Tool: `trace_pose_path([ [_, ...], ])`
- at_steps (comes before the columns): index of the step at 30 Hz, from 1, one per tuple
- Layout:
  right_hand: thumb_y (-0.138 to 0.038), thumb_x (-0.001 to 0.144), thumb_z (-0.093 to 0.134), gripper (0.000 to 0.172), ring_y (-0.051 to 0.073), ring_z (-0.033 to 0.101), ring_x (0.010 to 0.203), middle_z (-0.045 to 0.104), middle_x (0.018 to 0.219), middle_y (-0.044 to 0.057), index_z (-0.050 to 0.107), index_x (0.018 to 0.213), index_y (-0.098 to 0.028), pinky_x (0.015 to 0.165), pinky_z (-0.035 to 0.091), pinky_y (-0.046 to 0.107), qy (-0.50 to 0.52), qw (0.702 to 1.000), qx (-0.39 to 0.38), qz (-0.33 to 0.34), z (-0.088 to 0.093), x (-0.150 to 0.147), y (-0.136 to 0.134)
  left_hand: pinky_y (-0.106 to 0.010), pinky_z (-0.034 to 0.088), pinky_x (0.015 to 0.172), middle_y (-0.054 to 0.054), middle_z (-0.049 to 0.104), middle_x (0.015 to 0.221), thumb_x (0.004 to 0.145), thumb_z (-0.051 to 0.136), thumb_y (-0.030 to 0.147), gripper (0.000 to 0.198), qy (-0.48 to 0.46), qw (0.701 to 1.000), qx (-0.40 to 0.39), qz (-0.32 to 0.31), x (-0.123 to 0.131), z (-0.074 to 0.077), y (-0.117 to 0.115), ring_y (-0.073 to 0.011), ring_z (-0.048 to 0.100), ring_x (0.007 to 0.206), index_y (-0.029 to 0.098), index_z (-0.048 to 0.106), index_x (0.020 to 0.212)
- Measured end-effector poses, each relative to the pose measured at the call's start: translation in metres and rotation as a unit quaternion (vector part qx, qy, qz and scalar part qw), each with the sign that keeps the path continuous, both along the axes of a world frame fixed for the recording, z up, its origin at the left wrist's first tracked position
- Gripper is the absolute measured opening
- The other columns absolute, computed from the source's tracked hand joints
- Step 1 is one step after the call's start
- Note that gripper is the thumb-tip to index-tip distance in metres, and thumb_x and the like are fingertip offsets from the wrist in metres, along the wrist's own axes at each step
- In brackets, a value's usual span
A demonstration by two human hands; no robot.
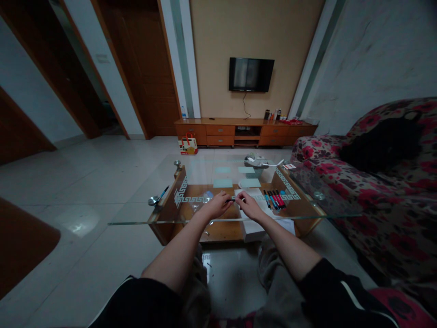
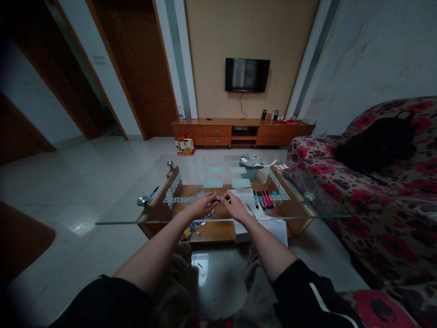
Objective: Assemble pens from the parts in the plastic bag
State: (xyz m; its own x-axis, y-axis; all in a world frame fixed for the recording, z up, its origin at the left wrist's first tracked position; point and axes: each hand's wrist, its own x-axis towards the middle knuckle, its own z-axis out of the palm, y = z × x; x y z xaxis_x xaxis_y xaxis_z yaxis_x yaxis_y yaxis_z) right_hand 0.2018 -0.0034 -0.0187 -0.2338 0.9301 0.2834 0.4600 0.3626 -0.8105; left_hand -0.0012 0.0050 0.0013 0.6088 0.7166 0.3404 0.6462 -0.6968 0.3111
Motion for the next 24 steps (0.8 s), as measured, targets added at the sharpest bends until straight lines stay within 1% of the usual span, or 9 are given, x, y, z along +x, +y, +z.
trace_pose_path([
  [2, -0.041, 0.090, 0.051, 0.020, 0.014, 0.055, 0.070, 0.062, 0.084, -0.001, 0.056, 0.091, -0.021, 0.065, 0.041, 0.025, -0.006, 1.000, 0.002, 0.001, 0.001, 0.000, -0.001, -0.029, 0.046, 0.076, -0.007, 0.058, 0.093, 0.097, 0.047, 0.032, 0.021, 0.000, 1.000, 0.001, 0.001, 0.000, 0.000, 0.000, -0.0181, 0.057, 0.083, 0.017, 0.061, 0.093],
  [5, -0.040, 0.093, 0.048, 0.022, 0.014, 0.054, 0.068, 0.061, 0.075, -0.001, 0.055, 0.086, -0.021, 0.064, 0.039, 0.025, -0.035, 0.999, 0.008, 0.003, 0.003, -0.001, -0.002, -0.029, 0.046, 0.075, -0.007, 0.057, 0.090, 0.098, 0.045, 0.032, 0.024, 0.003, 1.000, 0.006, 0.000, 0.000, 0.001, 0.000, -0.0178, 0.056, 0.080, 0.016, 0.061, 0.089],
  [8, -0.041, 0.097, 0.039, 0.032, 0.015, 0.054, 0.065, 0.059, 0.067, -0.001, 0.055, 0.078, -0.020, 0.063, 0.038, 0.025, -0.059, 0.998, 0.019, 0.010, 0.005, -0.002, -0.001, -0.029, 0.046, 0.077, -0.007, 0.058, 0.089, 0.098, 0.044, 0.033, 0.025, 0.004, 1.000, 0.010, -0.004, 0.001, 0.003, -0.001, -0.0178, 0.056, 0.081, 0.017, 0.062, 0.091],
  [11, -0.043, 0.100, 0.033, 0.043, 0.015, 0.055, 0.064, 0.060, 0.064, 0.000, 0.057, 0.072, -0.019, 0.063, 0.037, 0.025, -0.071, 0.997, 0.016, 0.009, 0.004, -0.003, 0.000, -0.029, 0.046, 0.078, -0.007, 0.059, 0.091, 0.098, 0.044, 0.033, 0.025, 0.006, 1.000, 0.011, -0.004, 0.002, 0.004, -0.002, -0.0182, 0.057, 0.084, 0.017, 0.062, 0.095],
  [14, -0.045, 0.100, 0.033, 0.048, 0.015, 0.056, 0.063, 0.061, 0.063, 0.001, 0.059, 0.069, -0.019, 0.063, 0.037, 0.025, -0.074, 0.997, 0.013, 0.006, 0.004, -0.003, 0.001, -0.029, 0.046, 0.080, -0.009, 0.060, 0.096, 0.098, 0.043, 0.034, 0.025, 0.011, 1.000, 0.010, 0.001, 0.003, 0.003, -0.002, -0.0187, 0.058, 0.087, 0.017, 0.062, 0.097],
  [16, -0.046, 0.100, 0.034, 0.048, 0.015, 0.056, 0.062, 0.061, 0.063, 0.001, 0.059, 0.069, -0.019, 0.063, 0.037, 0.025, -0.072, 0.997, 0.024, -0.006, 0.005, -0.002, 0.001, -0.030, 0.047, 0.080, -0.009, 0.061, 0.097, 0.099, 0.042, 0.033, 0.025, 0.016, 1.000, 0.007, 0.009, 0.003, 0.001, -0.001, -0.0189, 0.059, 0.087, 0.017, 0.062, 0.098],
  [19, -0.047, 0.098, 0.037, 0.047, 0.015, 0.056, 0.062, 0.060, 0.062, 0.001, 0.060, 0.069, -0.019, 0.063, 0.037, 0.025, -0.064, 0.996, 0.040, -0.046, 0.005, 0.002, 0.003, -0.030, 0.047, 0.077, -0.008, 0.063, 0.092, 0.099, 0.039, 0.030, 0.026, 0.027, 0.999, 0.001, 0.023, 0.002, 0.000, 0.000, -0.0189, 0.060, 0.083, 0.017, 0.062, 0.095],
  [21, -0.048, 0.097, 0.039, 0.046, 0.016, 0.057, 0.061, 0.060, 0.060, 0.001, 0.060, 0.068, -0.019, 0.062, 0.037, 0.026, -0.058, 0.996, 0.030, -0.062, 0.005, 0.005, 0.004, -0.029, 0.046, 0.074, -0.008, 0.065, 0.090, 0.099, 0.040, 0.028, 0.025, 0.035, 0.999, -0.001, 0.031, 0.001, 0.001, 0.000, -0.0187, 0.061, 0.080, 0.017, 0.062, 0.093],
  [24, -0.049, 0.096, 0.040, 0.049, 0.017, 0.057, 0.059, 0.061, 0.058, 0.002, 0.062, 0.065, -0.019, 0.060, 0.037, 0.026, -0.050, 0.997, 0.000, -0.062, 0.004, 0.007, 0.006, -0.028, 0.045, 0.071, -0.007, 0.066, 0.090, 0.097, 0.046, 0.029, 0.021, 0.044, 0.998, 0.001, 0.040, -0.001, 0.005, -0.001, -0.0188, 0.062, 0.080, 0.018, 0.062, 0.090],
])
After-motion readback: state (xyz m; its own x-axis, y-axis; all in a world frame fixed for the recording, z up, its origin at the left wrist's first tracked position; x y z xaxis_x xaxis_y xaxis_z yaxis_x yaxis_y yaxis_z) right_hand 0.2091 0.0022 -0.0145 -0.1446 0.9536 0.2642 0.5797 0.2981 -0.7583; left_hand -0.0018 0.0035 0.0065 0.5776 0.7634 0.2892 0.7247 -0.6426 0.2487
